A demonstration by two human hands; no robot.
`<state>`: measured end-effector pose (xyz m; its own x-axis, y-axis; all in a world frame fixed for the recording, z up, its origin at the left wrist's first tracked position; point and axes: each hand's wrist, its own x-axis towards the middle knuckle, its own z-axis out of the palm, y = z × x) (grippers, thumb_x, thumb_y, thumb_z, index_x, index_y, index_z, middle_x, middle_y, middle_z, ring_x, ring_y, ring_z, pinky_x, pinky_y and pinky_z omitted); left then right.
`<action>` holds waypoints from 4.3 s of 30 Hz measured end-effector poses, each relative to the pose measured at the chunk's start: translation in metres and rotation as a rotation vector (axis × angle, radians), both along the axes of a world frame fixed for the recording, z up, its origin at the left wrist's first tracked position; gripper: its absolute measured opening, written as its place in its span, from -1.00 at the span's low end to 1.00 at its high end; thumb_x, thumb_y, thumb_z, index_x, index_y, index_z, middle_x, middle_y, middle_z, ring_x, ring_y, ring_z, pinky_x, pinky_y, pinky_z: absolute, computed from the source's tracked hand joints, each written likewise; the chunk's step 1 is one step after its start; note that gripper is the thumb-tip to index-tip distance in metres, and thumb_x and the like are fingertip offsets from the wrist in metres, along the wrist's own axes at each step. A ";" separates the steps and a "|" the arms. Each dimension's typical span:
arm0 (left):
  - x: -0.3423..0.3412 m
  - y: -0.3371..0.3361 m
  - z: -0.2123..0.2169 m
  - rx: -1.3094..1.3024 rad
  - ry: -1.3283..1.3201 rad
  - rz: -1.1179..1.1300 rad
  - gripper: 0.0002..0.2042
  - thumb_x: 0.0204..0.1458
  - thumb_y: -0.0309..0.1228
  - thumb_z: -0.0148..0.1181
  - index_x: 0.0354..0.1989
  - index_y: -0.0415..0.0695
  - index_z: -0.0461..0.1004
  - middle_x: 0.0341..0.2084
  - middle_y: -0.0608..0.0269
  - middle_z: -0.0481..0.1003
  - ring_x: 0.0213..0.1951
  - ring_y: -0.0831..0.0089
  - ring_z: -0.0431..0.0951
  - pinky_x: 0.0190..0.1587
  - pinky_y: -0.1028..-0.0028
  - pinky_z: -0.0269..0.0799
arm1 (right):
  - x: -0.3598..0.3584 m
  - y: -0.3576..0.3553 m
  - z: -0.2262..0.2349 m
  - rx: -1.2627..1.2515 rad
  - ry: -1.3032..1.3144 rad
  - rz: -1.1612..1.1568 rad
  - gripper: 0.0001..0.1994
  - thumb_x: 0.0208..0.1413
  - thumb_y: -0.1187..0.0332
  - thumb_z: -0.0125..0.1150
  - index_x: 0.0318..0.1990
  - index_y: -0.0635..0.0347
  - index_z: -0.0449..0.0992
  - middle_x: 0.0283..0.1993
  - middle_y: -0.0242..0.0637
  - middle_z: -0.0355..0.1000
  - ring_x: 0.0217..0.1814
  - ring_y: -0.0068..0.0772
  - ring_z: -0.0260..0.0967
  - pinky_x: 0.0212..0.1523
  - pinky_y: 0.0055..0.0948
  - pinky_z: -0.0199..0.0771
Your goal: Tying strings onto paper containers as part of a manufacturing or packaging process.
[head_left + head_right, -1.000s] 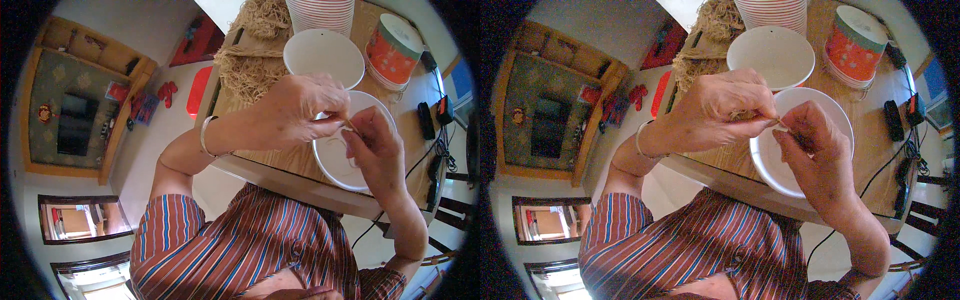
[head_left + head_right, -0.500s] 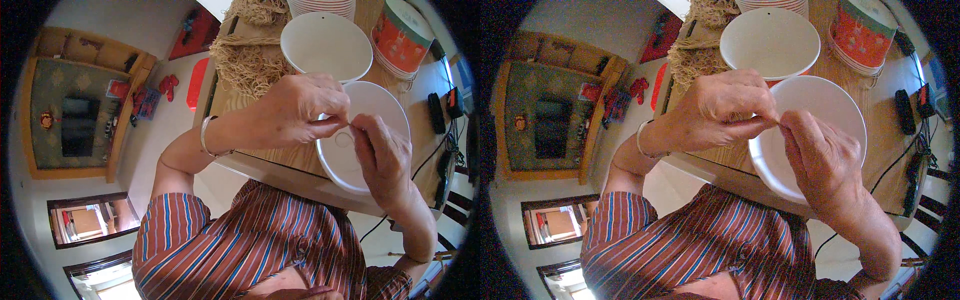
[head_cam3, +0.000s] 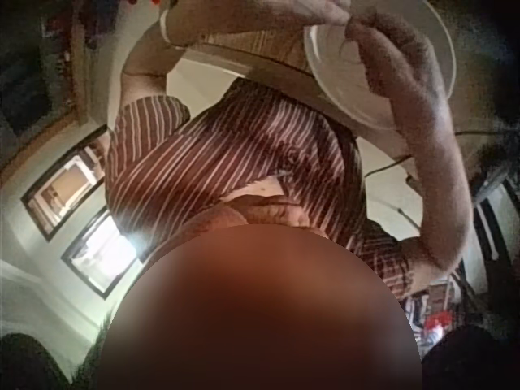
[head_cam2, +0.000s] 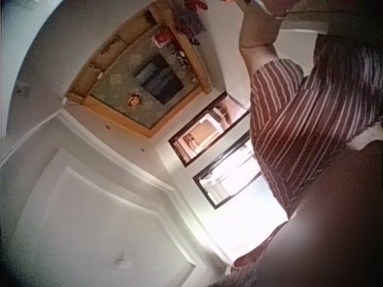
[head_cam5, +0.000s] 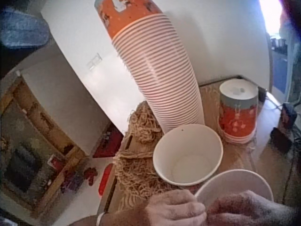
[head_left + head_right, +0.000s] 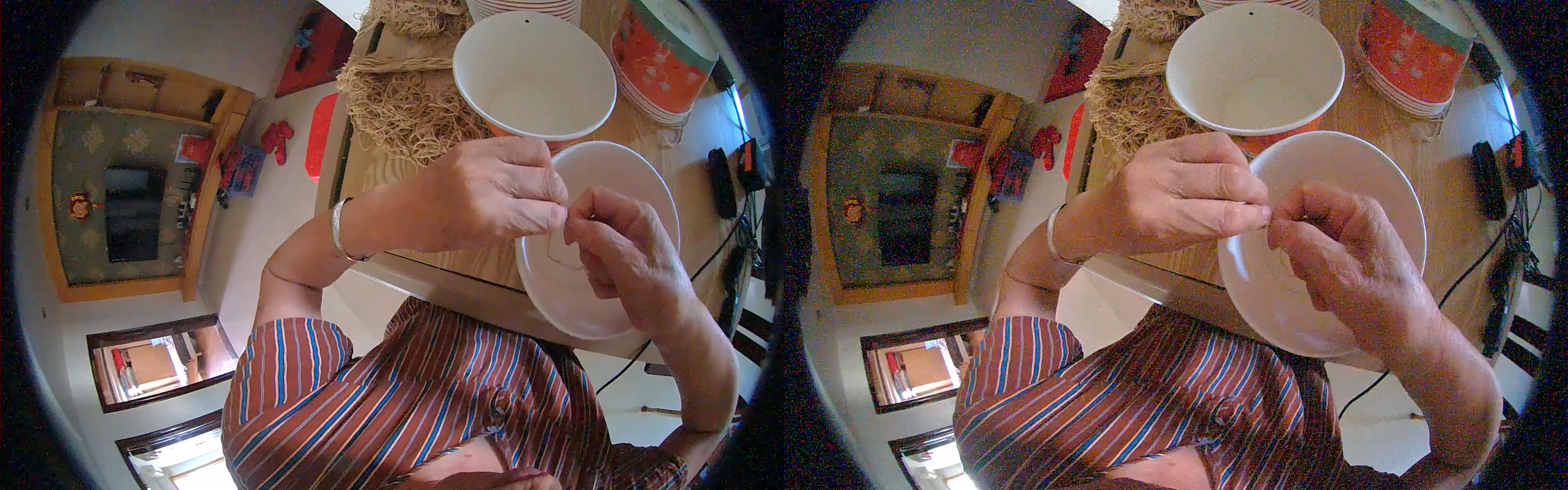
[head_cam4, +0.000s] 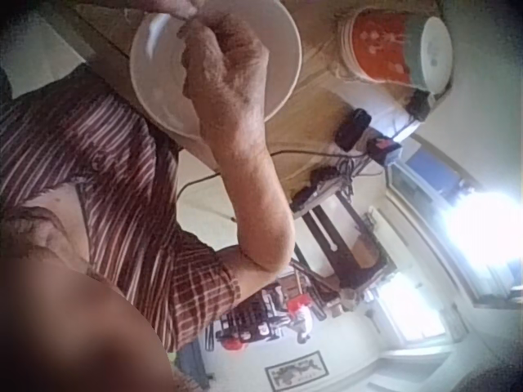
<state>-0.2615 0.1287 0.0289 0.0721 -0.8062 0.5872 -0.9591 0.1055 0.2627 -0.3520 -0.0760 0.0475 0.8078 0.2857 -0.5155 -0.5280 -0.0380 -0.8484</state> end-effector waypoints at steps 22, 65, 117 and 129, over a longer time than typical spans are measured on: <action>-0.038 0.036 -0.037 0.013 0.944 0.373 -0.83 0.02 -0.59 0.20 -0.19 -0.22 0.47 -0.33 0.26 0.50 -0.26 0.53 0.53 -0.15 0.53 0.45 | -0.001 0.021 -0.008 -0.107 -0.086 0.043 -0.90 0.12 0.46 0.12 -0.35 0.33 0.47 -0.49 -0.38 0.43 -0.42 -0.66 0.29 -0.41 -0.55 0.33; -0.039 0.036 -0.036 -0.007 0.884 0.355 -0.88 -0.03 -0.57 0.25 -0.30 -0.19 0.49 -0.43 0.27 0.53 -0.33 0.52 0.56 -0.24 0.53 0.47 | 0.005 0.025 -0.012 -0.092 -0.259 0.149 -0.93 0.12 0.45 0.11 -0.37 0.25 0.41 -0.54 -0.50 0.32 -0.50 -0.73 0.20 -0.51 -0.63 0.19; -0.047 0.039 -0.040 -0.148 1.105 0.437 -0.90 0.07 -0.56 0.16 -0.24 -0.22 0.44 -0.38 0.24 0.49 -0.30 0.51 0.55 -0.23 0.56 0.45 | 0.007 0.022 0.002 -0.172 -0.246 0.148 -0.91 0.10 0.48 0.12 -0.36 0.35 0.46 -0.46 -0.30 0.47 -0.40 -0.59 0.35 -0.34 -0.51 0.39; -0.036 0.027 0.015 0.047 0.338 0.323 -0.74 0.19 -0.24 0.02 -0.16 -0.18 0.47 -0.26 0.10 0.45 -0.17 0.17 0.44 -0.04 0.29 0.32 | -0.010 0.020 0.021 -0.164 -0.377 0.143 -0.94 0.14 0.47 0.11 -0.27 0.25 0.43 -0.41 -0.42 0.41 -0.34 -0.69 0.31 -0.31 -0.58 0.36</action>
<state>-0.2974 0.1552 0.0442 0.5046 -0.7363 0.4509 -0.8008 -0.2040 0.5631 -0.3625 -0.0562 0.0683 0.9066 0.3471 -0.2399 -0.1621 -0.2384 -0.9576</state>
